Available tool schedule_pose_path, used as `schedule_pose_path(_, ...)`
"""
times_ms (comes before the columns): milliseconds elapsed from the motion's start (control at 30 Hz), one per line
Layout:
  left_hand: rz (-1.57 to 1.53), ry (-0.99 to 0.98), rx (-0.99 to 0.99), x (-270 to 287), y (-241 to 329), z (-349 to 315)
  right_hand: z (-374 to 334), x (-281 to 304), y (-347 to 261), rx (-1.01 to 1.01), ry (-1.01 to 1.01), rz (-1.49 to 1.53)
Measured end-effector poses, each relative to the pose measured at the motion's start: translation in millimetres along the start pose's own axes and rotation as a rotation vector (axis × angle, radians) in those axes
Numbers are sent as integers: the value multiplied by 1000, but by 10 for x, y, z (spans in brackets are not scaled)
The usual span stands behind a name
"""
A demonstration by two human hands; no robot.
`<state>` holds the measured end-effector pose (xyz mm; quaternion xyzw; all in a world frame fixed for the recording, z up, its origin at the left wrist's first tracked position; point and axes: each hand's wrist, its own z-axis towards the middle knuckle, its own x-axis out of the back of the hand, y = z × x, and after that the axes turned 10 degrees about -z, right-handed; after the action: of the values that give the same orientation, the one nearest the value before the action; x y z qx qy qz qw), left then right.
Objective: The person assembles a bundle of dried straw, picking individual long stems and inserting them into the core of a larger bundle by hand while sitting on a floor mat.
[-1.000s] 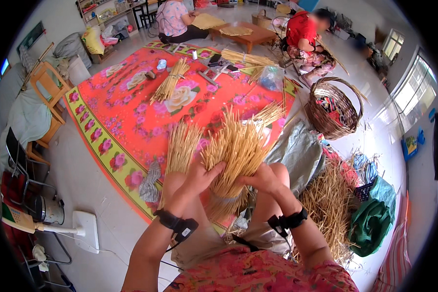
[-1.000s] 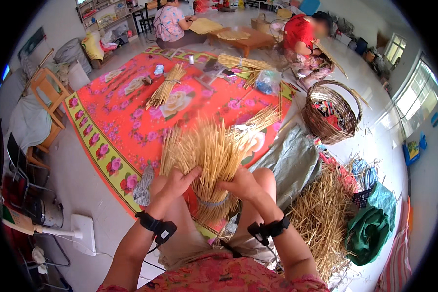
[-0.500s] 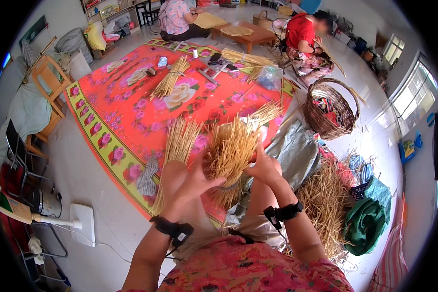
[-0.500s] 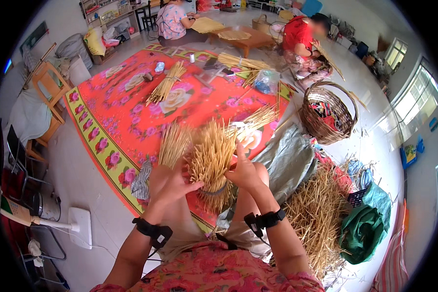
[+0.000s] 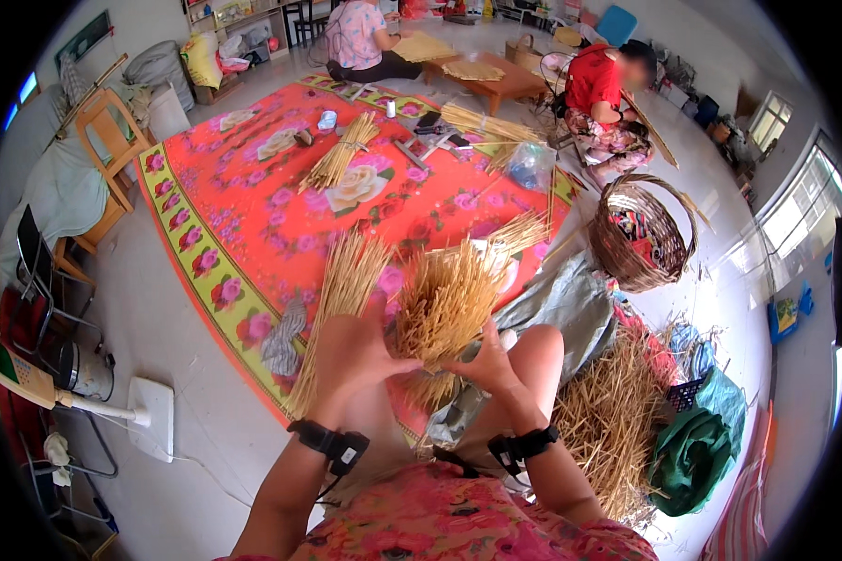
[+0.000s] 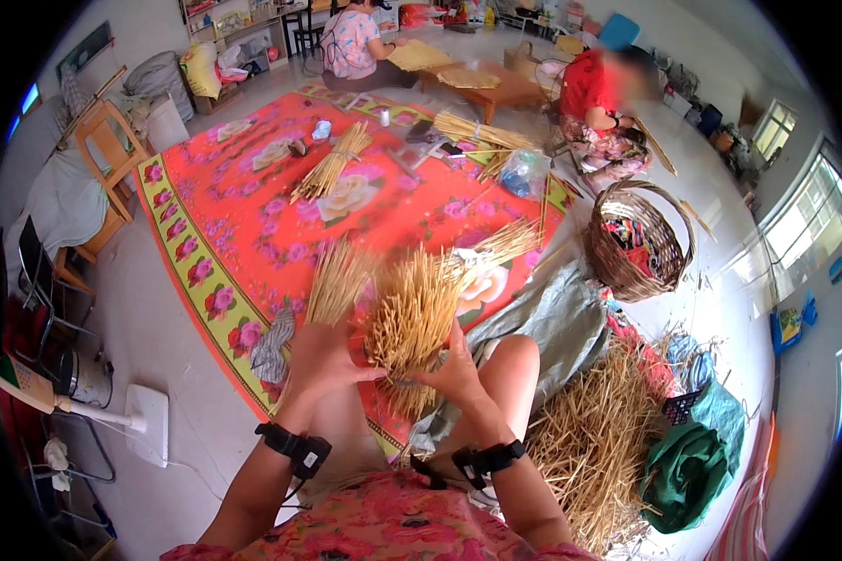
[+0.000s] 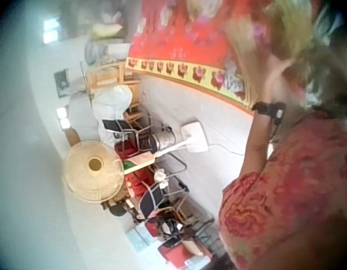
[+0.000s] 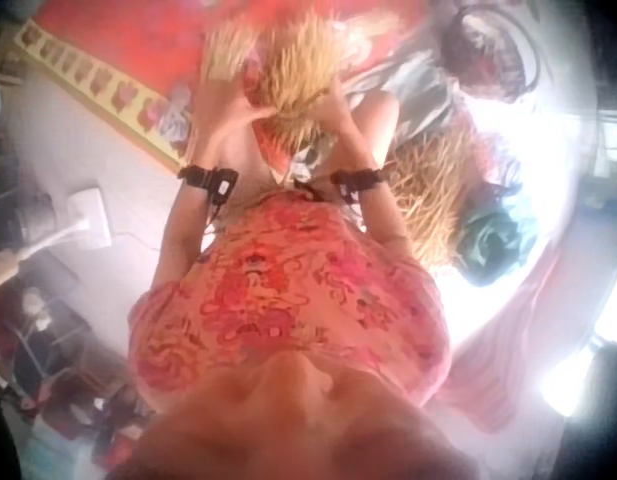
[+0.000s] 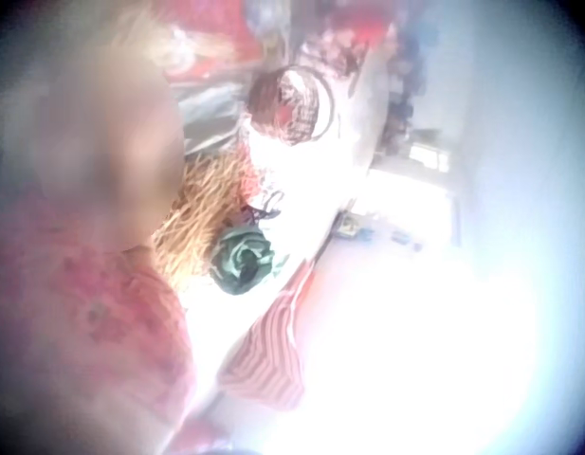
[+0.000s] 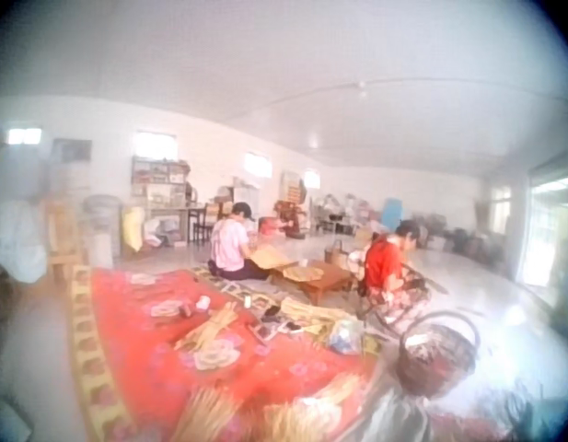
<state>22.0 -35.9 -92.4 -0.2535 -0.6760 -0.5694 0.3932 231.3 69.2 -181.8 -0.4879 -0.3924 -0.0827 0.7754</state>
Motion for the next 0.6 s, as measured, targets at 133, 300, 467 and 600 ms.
schedule_pose_path(133,-347,-40,-54,-82,133,115,77,67,-175,-61,-136,93)
schedule_pose_path(300,-557,126,-248,-626,-208,295,140,-40,-18,-142,-74,128)
schedule_pose_path(467,-529,304,-317,-564,35,190,250,55,11,-284,-146,331)
schedule_pose_path(600,-587,348,-267,-764,23,63,111,97,78,-98,-157,28)
